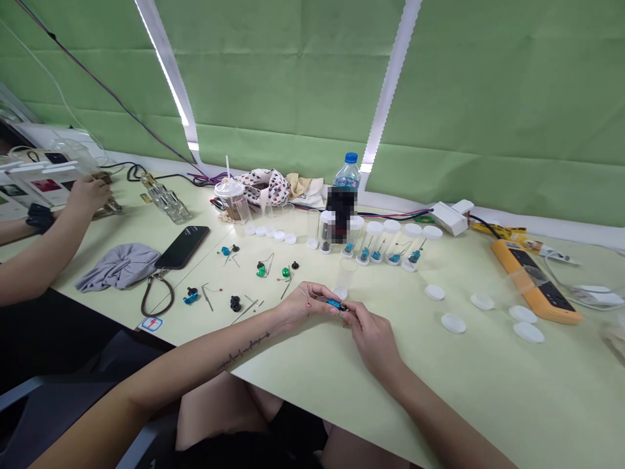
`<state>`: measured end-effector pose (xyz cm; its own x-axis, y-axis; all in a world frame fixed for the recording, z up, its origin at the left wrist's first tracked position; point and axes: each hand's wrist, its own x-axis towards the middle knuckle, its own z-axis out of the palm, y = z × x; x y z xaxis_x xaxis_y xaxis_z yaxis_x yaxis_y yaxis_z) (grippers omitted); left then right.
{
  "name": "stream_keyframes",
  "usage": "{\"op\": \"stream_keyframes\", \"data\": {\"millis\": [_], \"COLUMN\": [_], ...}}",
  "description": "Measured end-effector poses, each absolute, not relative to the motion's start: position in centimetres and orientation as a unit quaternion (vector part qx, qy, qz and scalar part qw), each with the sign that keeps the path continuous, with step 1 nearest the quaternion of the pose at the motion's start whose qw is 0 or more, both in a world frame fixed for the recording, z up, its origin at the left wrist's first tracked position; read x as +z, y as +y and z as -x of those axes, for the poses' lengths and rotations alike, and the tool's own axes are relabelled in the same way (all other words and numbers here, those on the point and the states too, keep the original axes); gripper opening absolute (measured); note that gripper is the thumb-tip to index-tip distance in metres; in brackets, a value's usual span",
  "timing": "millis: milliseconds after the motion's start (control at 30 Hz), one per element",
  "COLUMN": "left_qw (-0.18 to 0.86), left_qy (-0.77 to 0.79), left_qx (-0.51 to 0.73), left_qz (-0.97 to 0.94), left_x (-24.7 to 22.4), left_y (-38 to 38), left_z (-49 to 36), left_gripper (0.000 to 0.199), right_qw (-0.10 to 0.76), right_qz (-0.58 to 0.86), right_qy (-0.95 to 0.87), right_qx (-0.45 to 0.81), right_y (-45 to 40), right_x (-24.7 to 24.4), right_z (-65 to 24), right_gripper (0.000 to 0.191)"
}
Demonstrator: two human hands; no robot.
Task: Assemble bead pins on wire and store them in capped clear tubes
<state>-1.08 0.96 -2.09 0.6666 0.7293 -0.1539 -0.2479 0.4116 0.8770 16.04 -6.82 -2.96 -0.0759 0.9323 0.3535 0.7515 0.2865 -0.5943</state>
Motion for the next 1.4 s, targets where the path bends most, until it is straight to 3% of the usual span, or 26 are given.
{"op": "stream_keyframes", "data": {"millis": [267,467,1400], "left_qw": [0.803,0.803,0.792], "left_qy": [0.282,0.270,0.268], "left_qx": [0.316,0.318,0.305], "left_qz": [-0.419,-0.425,-0.456], "left_x": [-2.0,-2.3,-2.0], "left_y": [1.1,1.1,0.9], "left_z": [1.0,1.0,1.0], "left_gripper": [0.041,0.039,0.040], "right_qw": [0.342,0.349,0.337], "right_qz": [0.584,0.575,0.585], "right_qy": [-0.733,-0.739,-0.736], "right_qx": [0.068,0.021,0.056], "right_y": [-6.7,-6.7,-6.7], "right_x": [-3.4,-4.3,-3.1], "right_z": [-16.3,-16.5,-16.1], "right_gripper": [0.031,0.025,0.032]}}
